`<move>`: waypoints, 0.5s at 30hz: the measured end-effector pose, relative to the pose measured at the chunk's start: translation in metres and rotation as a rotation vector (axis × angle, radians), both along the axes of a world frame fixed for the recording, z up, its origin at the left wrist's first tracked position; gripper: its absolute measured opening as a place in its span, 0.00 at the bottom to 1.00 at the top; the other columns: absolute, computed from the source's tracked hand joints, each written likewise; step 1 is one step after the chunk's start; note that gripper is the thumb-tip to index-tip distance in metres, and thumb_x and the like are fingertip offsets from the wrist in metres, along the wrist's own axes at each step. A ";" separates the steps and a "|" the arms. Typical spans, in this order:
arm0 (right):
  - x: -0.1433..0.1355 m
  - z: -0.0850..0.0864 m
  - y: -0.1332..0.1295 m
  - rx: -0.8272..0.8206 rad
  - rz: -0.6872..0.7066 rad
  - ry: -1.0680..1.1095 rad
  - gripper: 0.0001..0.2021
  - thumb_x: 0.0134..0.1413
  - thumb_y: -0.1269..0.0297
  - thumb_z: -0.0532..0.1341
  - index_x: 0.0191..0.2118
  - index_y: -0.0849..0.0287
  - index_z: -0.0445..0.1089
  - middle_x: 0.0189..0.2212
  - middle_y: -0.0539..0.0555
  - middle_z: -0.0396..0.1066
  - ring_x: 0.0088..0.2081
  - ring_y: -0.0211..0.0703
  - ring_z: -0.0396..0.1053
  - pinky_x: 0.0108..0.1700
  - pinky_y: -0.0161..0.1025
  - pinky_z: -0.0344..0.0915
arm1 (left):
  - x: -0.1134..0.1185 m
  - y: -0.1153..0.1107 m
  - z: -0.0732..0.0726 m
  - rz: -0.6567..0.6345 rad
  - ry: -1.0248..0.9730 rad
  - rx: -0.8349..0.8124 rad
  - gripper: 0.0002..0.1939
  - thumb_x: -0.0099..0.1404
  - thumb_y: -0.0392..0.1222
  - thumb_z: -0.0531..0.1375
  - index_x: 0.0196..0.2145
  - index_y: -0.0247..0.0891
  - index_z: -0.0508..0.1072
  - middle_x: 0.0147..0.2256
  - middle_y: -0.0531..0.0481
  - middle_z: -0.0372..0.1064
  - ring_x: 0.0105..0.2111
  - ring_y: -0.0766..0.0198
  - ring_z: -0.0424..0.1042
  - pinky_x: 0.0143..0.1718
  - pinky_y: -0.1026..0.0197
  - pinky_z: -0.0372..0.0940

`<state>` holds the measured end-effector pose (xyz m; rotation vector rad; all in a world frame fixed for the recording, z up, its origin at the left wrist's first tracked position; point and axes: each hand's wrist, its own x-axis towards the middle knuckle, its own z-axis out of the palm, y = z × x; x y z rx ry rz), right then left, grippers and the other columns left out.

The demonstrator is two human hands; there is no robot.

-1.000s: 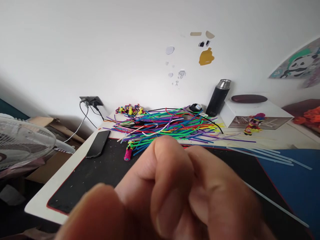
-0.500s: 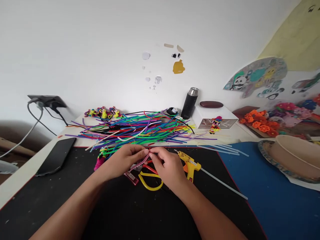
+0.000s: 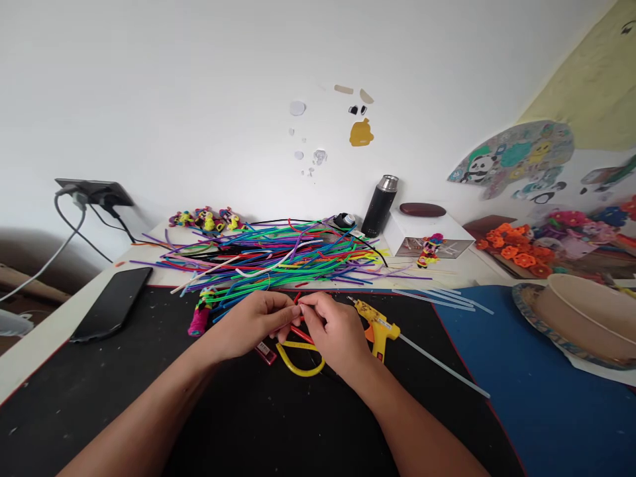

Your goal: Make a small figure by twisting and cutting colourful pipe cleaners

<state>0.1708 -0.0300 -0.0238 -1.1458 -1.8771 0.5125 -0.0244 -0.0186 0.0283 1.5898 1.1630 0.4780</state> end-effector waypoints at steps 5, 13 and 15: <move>0.000 0.000 -0.001 0.011 -0.003 -0.019 0.08 0.69 0.64 0.59 0.42 0.56 0.76 0.31 0.52 0.81 0.29 0.42 0.78 0.33 0.35 0.65 | 0.003 -0.002 0.004 0.006 0.001 0.002 0.25 0.66 0.63 0.61 0.24 0.38 0.70 0.23 0.54 0.67 0.24 0.65 0.61 0.27 0.62 0.55; -0.001 -0.004 -0.001 0.015 -0.003 -0.016 0.08 0.68 0.65 0.58 0.43 0.56 0.76 0.31 0.52 0.82 0.30 0.43 0.78 0.33 0.36 0.65 | 0.003 -0.003 0.002 0.011 0.012 0.009 0.25 0.67 0.62 0.61 0.25 0.38 0.70 0.23 0.54 0.67 0.23 0.65 0.61 0.27 0.63 0.56; -0.001 -0.004 -0.001 0.003 0.001 -0.002 0.08 0.68 0.65 0.58 0.42 0.56 0.76 0.30 0.53 0.81 0.29 0.43 0.77 0.33 0.36 0.65 | 0.003 -0.003 0.001 0.011 0.011 0.003 0.24 0.66 0.62 0.61 0.25 0.38 0.70 0.23 0.54 0.67 0.23 0.65 0.61 0.27 0.63 0.56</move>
